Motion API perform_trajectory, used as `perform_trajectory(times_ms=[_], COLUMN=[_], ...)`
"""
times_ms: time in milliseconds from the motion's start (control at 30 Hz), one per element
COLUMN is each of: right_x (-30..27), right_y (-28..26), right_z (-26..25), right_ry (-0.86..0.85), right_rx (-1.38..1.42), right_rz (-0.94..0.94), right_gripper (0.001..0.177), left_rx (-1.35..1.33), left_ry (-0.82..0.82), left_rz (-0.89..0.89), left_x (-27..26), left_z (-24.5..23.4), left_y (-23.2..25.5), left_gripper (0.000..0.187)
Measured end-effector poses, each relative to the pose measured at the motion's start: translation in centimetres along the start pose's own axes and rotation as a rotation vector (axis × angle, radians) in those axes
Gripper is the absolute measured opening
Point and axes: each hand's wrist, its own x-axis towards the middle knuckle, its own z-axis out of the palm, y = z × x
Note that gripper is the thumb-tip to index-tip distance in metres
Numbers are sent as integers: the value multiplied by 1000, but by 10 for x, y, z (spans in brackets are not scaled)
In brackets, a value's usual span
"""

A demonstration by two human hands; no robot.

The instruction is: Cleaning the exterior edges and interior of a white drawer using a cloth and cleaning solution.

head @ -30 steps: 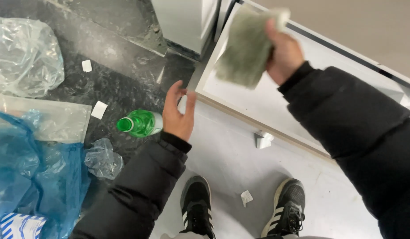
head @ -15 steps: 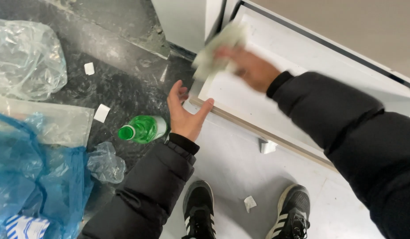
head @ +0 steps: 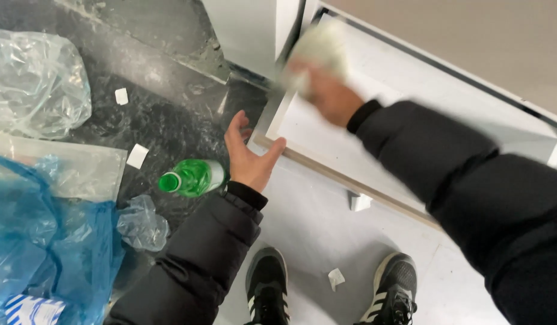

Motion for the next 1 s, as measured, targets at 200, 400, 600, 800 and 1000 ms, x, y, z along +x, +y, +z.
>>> perform_trajectory(times_ms=[200, 400, 600, 800, 1000], right_x=[8, 35, -14, -133, -251], right_y=[8, 56, 104, 157, 136], right_z=[-1, -15, -28, -54, -98], right_ry=[-14, 296, 479, 460, 290], right_rx=[159, -541, -457, 1327, 1449], right_rz=[-783, -697, -610, 334, 658], right_gripper=[42, 62, 65, 33, 86], left_rx=[-8, 21, -41, -82, -84], left_ry=[9, -57, -93, -117, 7], left_rz=[-43, -44, -143, -148, -48], left_x=[5, 4, 7, 11, 28], left_z=[2, -4, -2, 6, 18], left_y=[5, 9, 5, -10, -54], left_gripper=[106, 101, 98, 88, 86])
